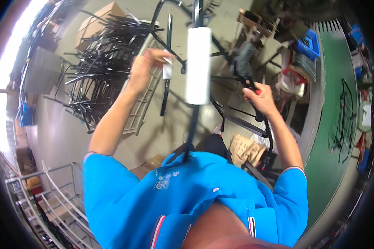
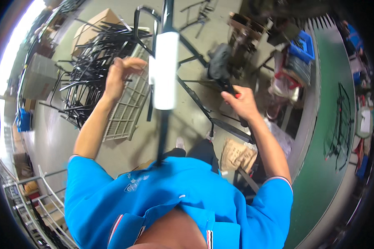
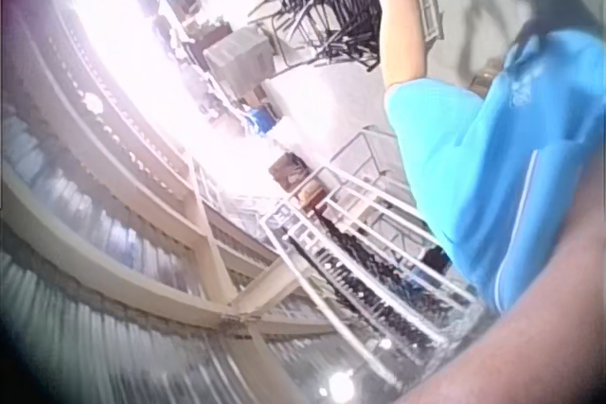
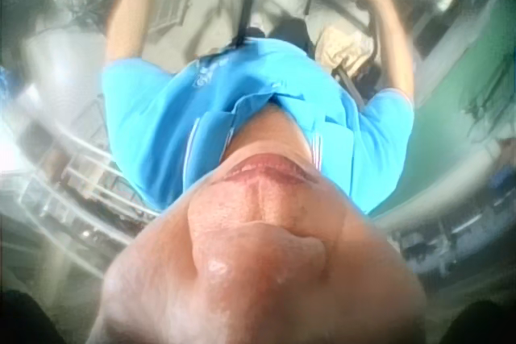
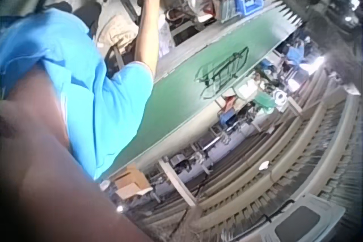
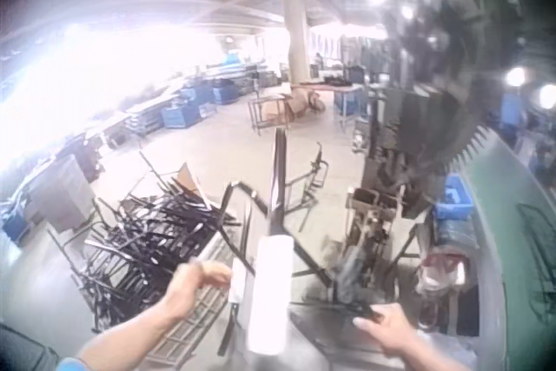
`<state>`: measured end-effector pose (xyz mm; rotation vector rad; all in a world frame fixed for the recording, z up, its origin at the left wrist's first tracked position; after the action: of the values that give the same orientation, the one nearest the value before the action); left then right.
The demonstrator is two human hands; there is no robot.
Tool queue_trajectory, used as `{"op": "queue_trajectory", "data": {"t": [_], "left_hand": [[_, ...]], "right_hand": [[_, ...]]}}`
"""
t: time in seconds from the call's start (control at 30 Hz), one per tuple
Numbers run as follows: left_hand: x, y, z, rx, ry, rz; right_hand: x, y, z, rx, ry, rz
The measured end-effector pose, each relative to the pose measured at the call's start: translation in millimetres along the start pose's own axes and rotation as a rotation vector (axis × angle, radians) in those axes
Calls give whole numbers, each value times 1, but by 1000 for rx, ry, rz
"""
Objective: The person repeatedly picks up black metal frame parts and white cylindrical foam sleeves, then slides the sleeves onto the frame legs. The person uses a handheld tool to secure the parts at a workbench, then places the assembled frames into a nearby bin.
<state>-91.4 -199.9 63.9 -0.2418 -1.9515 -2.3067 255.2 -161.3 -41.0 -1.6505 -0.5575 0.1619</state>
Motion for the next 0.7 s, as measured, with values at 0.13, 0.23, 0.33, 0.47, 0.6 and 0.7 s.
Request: {"op": "queue_trajectory", "data": {"t": [0.13,0.23,0.33,0.47,0.6,0.7], "left_hand": [[195,-196,-72,306,534,164],[108,-174,-42,156,175,-636],[70,-48,-50,62,-172,-1005],[99,-20,-86,-215,-92,-474],[92,0,-108,168,170,-373],[54,-5,-109,182,109,-149]], "right_hand": [[18,-77,20,249,-66,144],[22,-119,18,270,-102,326],[1,-143,26,318,-101,448],[-3,-133,52,306,-188,298],[55,-164,16,394,375,240],[-143,-189,1,280,-257,58]]}}
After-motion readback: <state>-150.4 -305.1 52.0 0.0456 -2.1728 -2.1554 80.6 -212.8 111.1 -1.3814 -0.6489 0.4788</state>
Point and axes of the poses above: each hand's wrist, its own z-axis towards the middle knuckle, its own x-axis out of the back of the hand, y = z × x, the point moved 7 cm from there along z, towards the middle knuckle, and after that the axes turned 5 degrees about z, right-handed, at the moved point
